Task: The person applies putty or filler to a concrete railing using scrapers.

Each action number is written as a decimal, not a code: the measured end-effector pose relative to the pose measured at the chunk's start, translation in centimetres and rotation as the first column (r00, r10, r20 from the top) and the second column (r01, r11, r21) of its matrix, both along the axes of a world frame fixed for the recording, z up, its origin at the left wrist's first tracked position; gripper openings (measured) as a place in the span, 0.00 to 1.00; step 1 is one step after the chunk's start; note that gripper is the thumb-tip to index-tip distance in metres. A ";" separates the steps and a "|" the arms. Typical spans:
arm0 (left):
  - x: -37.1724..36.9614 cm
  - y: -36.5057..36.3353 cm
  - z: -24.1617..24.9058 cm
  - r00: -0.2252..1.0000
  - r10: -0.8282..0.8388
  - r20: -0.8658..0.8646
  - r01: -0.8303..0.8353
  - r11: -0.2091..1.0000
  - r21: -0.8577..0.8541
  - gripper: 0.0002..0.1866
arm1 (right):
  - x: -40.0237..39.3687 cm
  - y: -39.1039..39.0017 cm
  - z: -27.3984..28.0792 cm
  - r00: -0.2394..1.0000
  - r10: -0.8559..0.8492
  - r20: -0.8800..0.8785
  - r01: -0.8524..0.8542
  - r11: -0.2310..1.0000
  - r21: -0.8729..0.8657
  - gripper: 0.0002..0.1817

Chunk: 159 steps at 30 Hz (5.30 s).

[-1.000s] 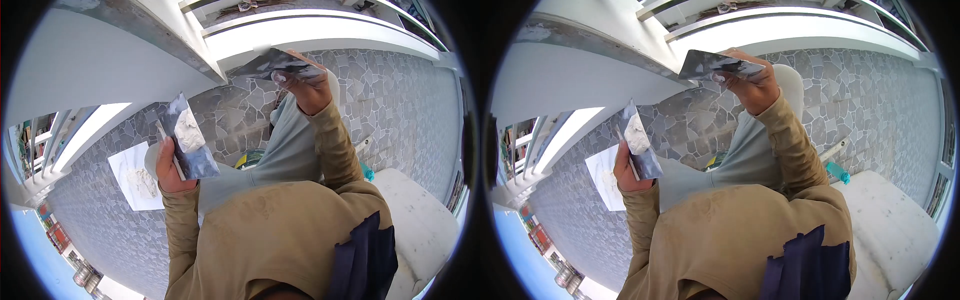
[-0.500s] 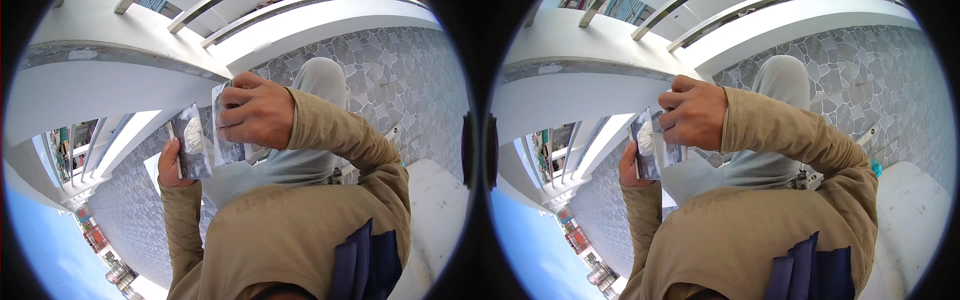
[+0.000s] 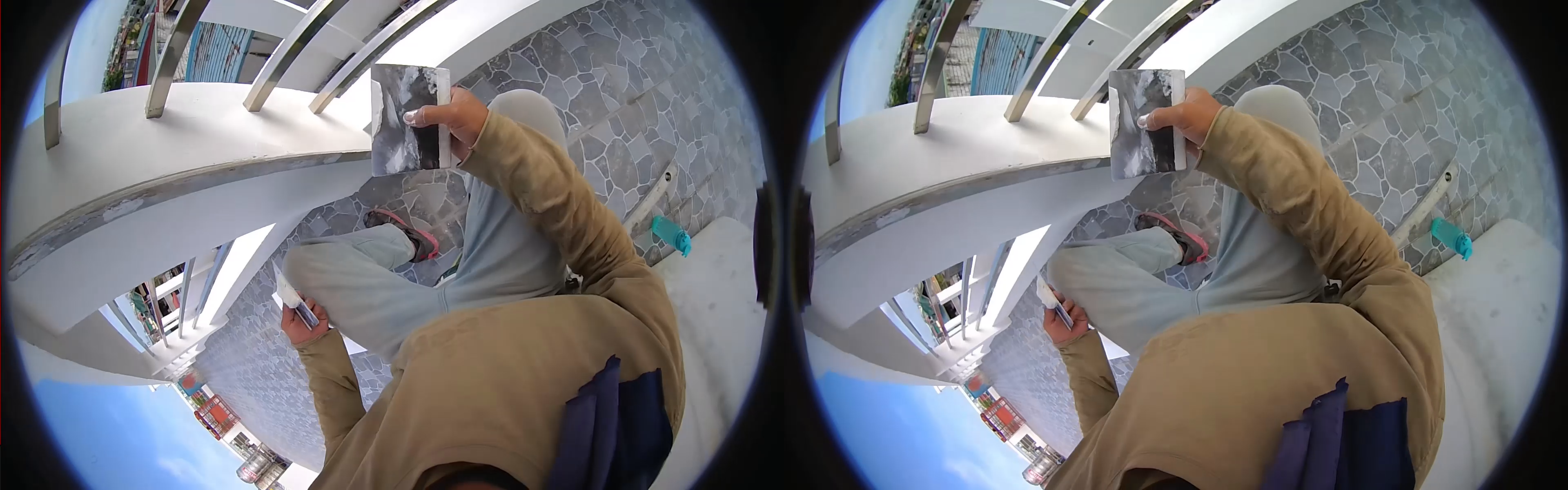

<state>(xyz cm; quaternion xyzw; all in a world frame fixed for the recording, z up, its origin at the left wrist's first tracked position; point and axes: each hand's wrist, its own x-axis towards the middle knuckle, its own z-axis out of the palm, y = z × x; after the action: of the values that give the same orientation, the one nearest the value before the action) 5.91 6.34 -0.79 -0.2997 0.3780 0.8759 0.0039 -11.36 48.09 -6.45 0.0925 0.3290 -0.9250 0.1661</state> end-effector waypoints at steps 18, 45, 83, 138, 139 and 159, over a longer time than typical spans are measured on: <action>-0.6 -0.2 -2.3 0.998 0.025 -0.060 -0.028 0.998 -0.052 0.14 | -15.6 -4.1 -0.4 0.971 0.239 0.015 -0.199 0.769 0.607 0.17; -0.8 -2.5 -2.8 0.988 -0.082 -0.133 0.095 0.991 0.094 0.20 | -32.4 -14.1 -11.3 0.697 0.681 0.224 -0.639 0.447 0.626 0.09; -1.6 -1.5 -2.4 0.989 -0.106 -0.104 0.114 0.991 0.070 0.19 | -27.9 -11.7 -5.6 0.750 0.641 0.163 -0.532 0.439 0.724 0.07; -0.3 -2.7 -3.7 0.968 -0.105 -0.229 0.137 0.982 0.129 0.23 | -21.8 -13.1 -2.7 0.907 0.419 0.046 -0.188 0.305 0.934 0.16; -0.3 -2.7 -3.7 0.968 -0.105 -0.228 0.137 0.982 0.128 0.23 | -21.7 -13.3 -2.8 0.907 0.418 0.046 -0.189 0.306 0.933 0.16; -0.9 -2.3 -3.4 0.966 -0.120 -0.229 0.157 0.977 0.148 0.21 | -20.3 -16.2 -0.6 0.809 0.586 0.044 -0.267 0.300 0.916 0.15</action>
<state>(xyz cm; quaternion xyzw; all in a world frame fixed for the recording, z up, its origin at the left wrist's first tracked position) 5.01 4.09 -4.19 -0.1730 0.3227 0.9293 0.0484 -31.66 31.88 -7.08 -0.0681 0.7978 -0.5285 0.2821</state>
